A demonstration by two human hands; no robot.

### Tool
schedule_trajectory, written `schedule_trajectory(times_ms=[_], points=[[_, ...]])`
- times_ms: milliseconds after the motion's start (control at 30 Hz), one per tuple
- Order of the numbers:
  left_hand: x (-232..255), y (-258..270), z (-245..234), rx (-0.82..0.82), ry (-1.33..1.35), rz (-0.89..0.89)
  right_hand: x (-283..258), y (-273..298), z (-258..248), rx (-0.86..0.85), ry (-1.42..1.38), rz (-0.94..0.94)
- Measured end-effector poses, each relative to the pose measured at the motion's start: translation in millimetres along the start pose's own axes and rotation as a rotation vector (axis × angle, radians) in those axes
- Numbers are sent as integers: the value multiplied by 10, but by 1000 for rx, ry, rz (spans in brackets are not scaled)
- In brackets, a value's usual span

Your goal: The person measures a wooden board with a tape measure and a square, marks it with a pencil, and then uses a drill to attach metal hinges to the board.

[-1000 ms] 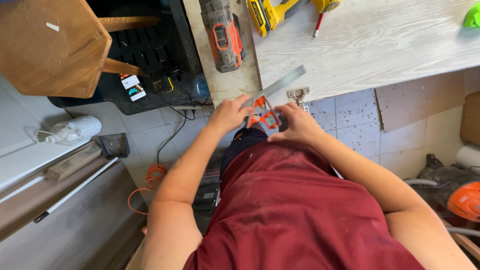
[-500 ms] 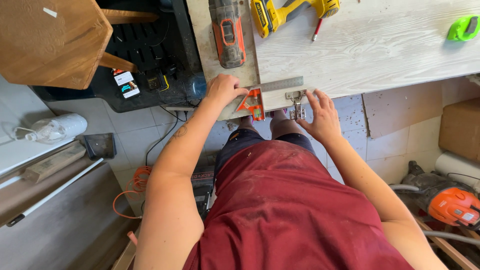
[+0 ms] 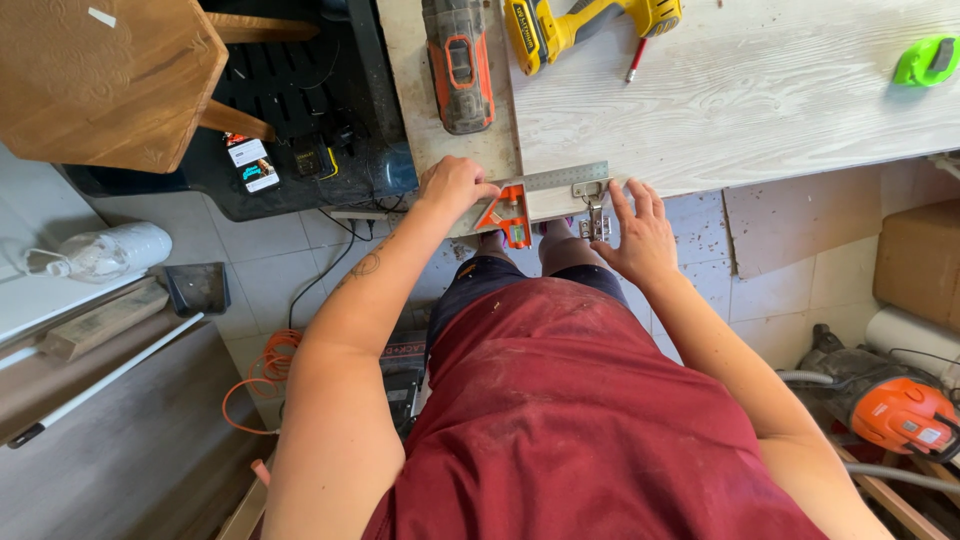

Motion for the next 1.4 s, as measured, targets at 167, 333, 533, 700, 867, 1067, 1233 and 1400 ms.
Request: schedule_trajectory(times_ms=[167, 333, 533, 700, 867, 1067, 1233, 1400], points=[[35, 47, -52, -8, 8, 12, -10, 1, 5, -7, 28, -3], [32, 128, -114, -6, 108, 11, -21, 6, -52, 4, 11, -4], [-94, 705, -548, 93, 310, -42, 168, -9, -6, 145, -140, 6], [91, 761, -365, 179, 478, 29, 145, 14, -86, 291, -369, 42], [743, 608, -197, 213, 920, 105, 56, -1, -23, 95, -1139, 212], [1555, 432, -296, 237, 914, 114, 439, -42, -40, 152, -1376, 158], [2146, 172, -96, 240, 817, 75, 922, 107, -381, 131, -1565, 171], [2889, -269, 244, 313, 606, -55, 2047, 235, -172, 100, -1529, 157]])
Point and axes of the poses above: each hand's wrist, its own y-axis away from the middle knuckle, its own z-axis out of the palm, x = y × z, the point moved 9 cm from there along -y, towards the middle knuckle, and after that the axes turned 2 degrees about x, right-handed, at the moved point
